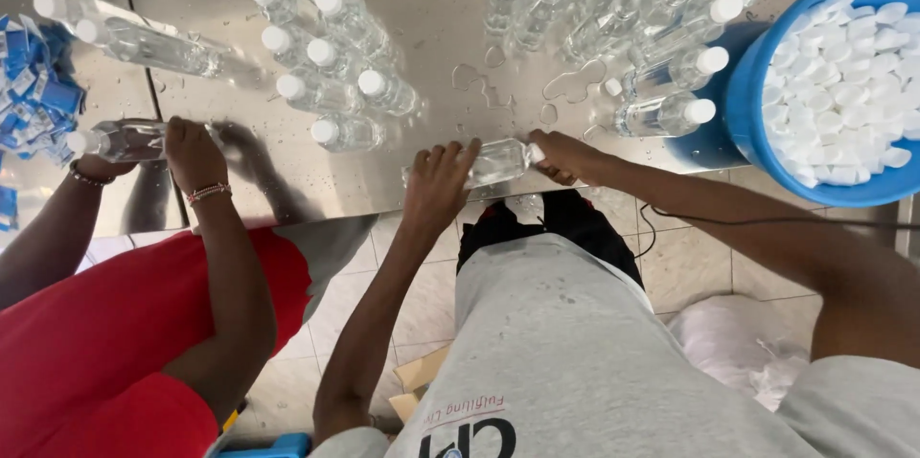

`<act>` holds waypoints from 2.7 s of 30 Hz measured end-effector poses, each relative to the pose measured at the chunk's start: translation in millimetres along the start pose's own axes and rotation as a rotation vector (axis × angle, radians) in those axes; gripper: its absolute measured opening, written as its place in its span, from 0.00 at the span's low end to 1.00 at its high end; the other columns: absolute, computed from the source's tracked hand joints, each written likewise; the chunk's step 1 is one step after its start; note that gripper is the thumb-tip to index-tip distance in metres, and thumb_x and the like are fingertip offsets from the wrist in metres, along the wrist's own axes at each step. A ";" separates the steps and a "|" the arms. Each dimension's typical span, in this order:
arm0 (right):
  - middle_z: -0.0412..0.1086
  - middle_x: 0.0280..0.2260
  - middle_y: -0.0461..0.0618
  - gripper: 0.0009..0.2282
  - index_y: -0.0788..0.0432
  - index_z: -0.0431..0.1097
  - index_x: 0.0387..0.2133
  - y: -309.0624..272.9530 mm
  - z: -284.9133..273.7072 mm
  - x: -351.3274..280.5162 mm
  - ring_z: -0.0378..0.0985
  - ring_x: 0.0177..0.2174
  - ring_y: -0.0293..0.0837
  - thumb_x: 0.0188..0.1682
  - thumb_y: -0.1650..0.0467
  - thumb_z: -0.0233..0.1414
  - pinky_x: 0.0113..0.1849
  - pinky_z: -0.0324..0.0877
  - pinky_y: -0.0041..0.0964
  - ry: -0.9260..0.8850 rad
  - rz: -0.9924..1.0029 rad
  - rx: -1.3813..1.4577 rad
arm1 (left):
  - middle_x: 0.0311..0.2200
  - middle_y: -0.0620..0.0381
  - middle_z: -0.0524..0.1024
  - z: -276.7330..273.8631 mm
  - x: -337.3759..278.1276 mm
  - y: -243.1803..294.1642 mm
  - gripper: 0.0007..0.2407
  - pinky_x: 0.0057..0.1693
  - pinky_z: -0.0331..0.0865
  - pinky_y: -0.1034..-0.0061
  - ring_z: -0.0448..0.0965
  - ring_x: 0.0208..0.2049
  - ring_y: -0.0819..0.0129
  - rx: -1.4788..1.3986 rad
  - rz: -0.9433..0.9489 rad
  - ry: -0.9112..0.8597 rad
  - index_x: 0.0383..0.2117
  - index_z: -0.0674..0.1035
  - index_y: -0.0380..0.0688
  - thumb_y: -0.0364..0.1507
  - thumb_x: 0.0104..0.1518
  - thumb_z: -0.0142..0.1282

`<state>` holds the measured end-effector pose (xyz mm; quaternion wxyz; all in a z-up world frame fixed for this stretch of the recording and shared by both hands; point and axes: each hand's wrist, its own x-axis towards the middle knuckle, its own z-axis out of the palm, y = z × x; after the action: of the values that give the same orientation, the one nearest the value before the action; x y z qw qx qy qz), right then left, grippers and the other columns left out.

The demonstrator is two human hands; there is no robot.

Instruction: Manually placing plastic caps onto filled water bottles and moving them aside on a production line table.

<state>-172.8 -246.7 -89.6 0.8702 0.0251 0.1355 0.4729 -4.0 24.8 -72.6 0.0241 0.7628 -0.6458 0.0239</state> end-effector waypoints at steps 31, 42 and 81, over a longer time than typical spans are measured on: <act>0.79 0.30 0.64 0.21 0.63 0.76 0.51 47.8 231.2 -89.0 0.83 0.30 0.56 0.47 0.66 0.66 0.35 0.77 0.49 1.324 -0.630 -1.504 | 0.66 0.53 0.70 -44.1 47.7 72.8 0.45 0.71 0.63 0.57 0.67 0.70 0.53 -1.437 -0.213 -0.214 0.74 0.65 0.55 0.47 0.47 0.79; 0.72 0.55 0.66 0.17 0.59 0.67 0.67 2.2 175.8 -58.4 0.78 0.54 0.67 0.66 0.68 0.46 0.50 0.76 0.61 1.383 -0.621 -1.766 | 0.48 0.47 0.83 -51.9 30.5 21.5 0.23 0.57 0.79 0.56 0.83 0.53 0.59 -1.873 -0.515 -0.298 0.59 0.80 0.42 0.40 0.60 0.69; 0.54 0.09 0.44 0.25 0.52 0.56 0.13 48.5 108.0 -11.5 0.62 0.11 0.47 0.65 0.62 0.37 0.16 0.62 0.38 1.125 -1.196 -2.396 | 0.37 0.28 0.80 -37.2 -5.9 -9.8 0.25 0.38 0.83 0.48 0.87 0.36 0.40 -2.715 0.297 -1.050 0.65 0.67 0.22 0.23 0.64 0.61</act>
<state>-190.3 -220.4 25.1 0.2644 -0.9472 -0.0264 -0.1794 4.5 34.7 -35.9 0.4733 0.0030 -0.1769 -0.8629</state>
